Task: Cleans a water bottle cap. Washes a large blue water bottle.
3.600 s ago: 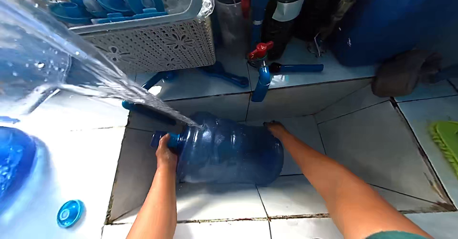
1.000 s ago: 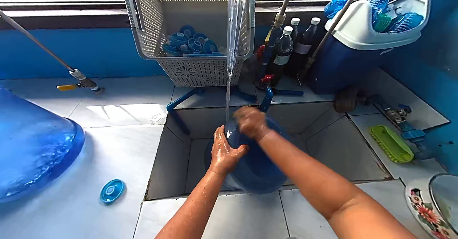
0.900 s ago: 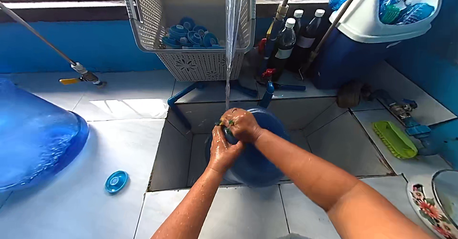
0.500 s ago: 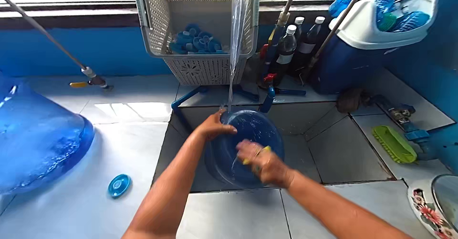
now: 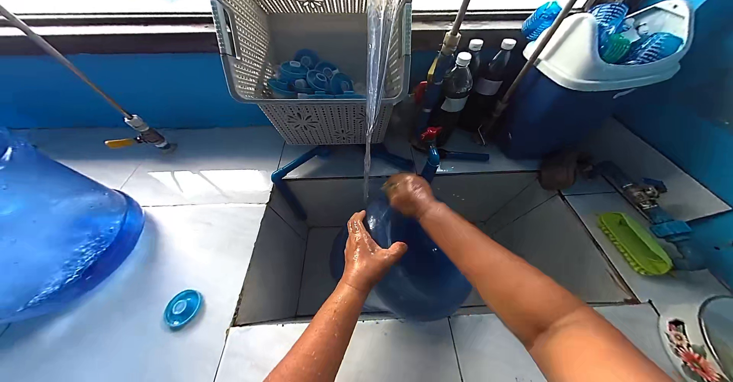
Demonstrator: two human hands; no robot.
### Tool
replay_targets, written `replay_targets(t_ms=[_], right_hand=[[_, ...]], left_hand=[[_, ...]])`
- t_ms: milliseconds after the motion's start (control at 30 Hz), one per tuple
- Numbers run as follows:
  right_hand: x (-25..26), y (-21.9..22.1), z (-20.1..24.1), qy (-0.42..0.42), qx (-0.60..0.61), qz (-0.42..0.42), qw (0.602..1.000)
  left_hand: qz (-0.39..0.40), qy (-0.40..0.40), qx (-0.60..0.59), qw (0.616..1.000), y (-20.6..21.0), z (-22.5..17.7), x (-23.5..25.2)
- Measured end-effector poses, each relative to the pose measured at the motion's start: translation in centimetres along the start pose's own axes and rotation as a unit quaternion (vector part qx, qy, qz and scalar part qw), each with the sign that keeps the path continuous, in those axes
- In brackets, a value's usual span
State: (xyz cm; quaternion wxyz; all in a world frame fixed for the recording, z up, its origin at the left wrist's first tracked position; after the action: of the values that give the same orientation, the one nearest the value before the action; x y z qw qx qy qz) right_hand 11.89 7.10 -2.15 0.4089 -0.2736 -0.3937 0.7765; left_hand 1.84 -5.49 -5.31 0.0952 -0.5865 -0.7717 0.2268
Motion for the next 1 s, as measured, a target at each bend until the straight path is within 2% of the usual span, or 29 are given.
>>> replay_targets(t_ms=[67, 100, 133, 200, 233, 267, 300, 367, 433, 467, 500, 567, 600, 633, 667, 733, 767, 800, 833, 867, 900, 933, 967, 1000], right_hand=[[-2.1, 1.7, 3.9, -0.165, -0.020, -0.021, 0.986], [-2.3, 1.6, 3.9, -0.180, -0.010, -0.020, 0.983], [-1.9, 1.0, 2.7, -0.140, 0.004, -0.026, 0.990], [-0.6, -1.3, -2.0, 0.035, 0.041, -0.048, 0.997], [-0.7, -1.7, -3.6, 0.097, 0.044, -0.079, 0.991], [-1.8, -0.9, -3.6, 0.097, 0.024, -0.125, 0.987], [-4.0, 1.0, -2.5, 0.033, 0.018, -0.173, 0.984], [-10.6, 5.8, 1.2, -0.178, 0.061, -0.207, 0.960], [-15.4, 7.8, 2.9, -0.344, 0.096, -0.158, 0.921], [-15.8, 7.2, 1.7, -0.361, 0.093, -0.144, 0.917], [-15.0, 5.7, -0.7, -0.325, 0.073, -0.153, 0.930], [-10.2, 1.6, -6.5, -0.127, 0.024, -0.169, 0.977], [-7.6, 0.3, -8.2, -0.027, 0.025, -0.158, 0.987], [-5.4, -0.1, -8.1, 0.038, 0.031, -0.156, 0.986], [-4.0, 0.1, -6.5, 0.042, 0.029, -0.152, 0.987], [-3.0, 1.7, -0.5, -0.093, 0.024, -0.138, 0.986], [-2.6, 1.8, 1.6, -0.153, 0.031, -0.106, 0.982], [-2.1, 1.6, 2.2, -0.172, 0.031, -0.077, 0.982], [-1.3, 1.0, 1.3, -0.126, 0.030, -0.055, 0.990], [-0.1, -0.2, -0.4, -0.033, 0.030, -0.038, 0.998], [0.9, -1.3, -2.0, 0.061, 0.038, -0.041, 0.997], [1.1, -1.7, -2.6, 0.113, 0.025, -0.061, 0.991], [0.0, -0.9, -1.9, 0.104, 0.005, -0.102, 0.989], [-2.1, 1.0, -0.4, 0.022, 0.003, -0.162, 0.987]], left_hand=[[-0.031, 0.018, -0.043, 0.998, 0.0, 0.6, -0.3], [-0.038, 0.014, -0.035, 0.999, 0.0, 0.8, -0.9], [-0.042, -0.001, -0.027, 0.999, -0.1, 0.9, -1.5], [-0.049, -0.022, -0.038, 0.998, -0.6, 1.0, -2.4], [-0.040, -0.028, -0.040, 0.998, -1.1, 0.8, -2.2], [-0.019, -0.030, -0.032, 0.999, -1.6, 0.3, -1.4], [0.009, -0.030, -0.024, 0.999, -2.0, -0.3, 0.4], [0.103, 0.012, -0.003, 0.995, -2.5, -1.5, 5.8], [0.256, 0.036, 0.039, 0.965, -3.0, -2.7, 9.8], [0.287, 0.037, 0.053, 0.956, -3.1, -2.9, 10.4], [0.280, 0.038, 0.040, 0.958, -2.8, -2.6, 10.1], [0.221, 0.037, 0.014, 0.975, -1.5, -1.7, 8.1], [0.194, 0.022, 0.024, 0.980, -0.8, -1.4, 6.5], [0.171, 0.008, 0.047, 0.984, -0.1, -1.2, 5.2], [0.150, 0.000, 0.066, 0.987, 0.4, -1.1, 4.2], [0.091, 0.010, 0.053, 0.994, 0.8, -0.5, 2.8], [0.055, 0.018, 0.035, 0.998, 0.5, -0.3, 2.0], [0.032, 0.019, 0.026, 0.999, 0.1, 0.1, 1.0], [0.027, 0.010, 0.029, 0.999, -0.2, 0.4, 0.1], [0.027, -0.001, 0.027, 0.999, -0.5, 0.5, -0.4], [0.035, -0.011, 0.018, 0.999, -0.7, 0.4, -0.4], [0.051, -0.019, 0.009, 0.998, -1.0, 0.1, 0.0], [0.073, -0.029, -0.001, 0.997, -1.4, -0.4, 0.9], [0.104, -0.039, -0.015, 0.994, -1.8, -1.1, 2.6]])
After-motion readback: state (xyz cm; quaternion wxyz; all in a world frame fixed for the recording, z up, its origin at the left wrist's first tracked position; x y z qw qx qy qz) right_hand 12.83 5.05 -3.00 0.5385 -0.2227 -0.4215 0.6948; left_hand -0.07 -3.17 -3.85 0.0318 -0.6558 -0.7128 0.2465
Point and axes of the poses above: each hand's wrist, its own x-axis towards the middle knuckle, its own y-axis out of the palm, z = x × y, the point moved 4 cm from there along x, towards the middle knuckle, and after that the axes turned 2 degrees about x, right-handed, at the moved point
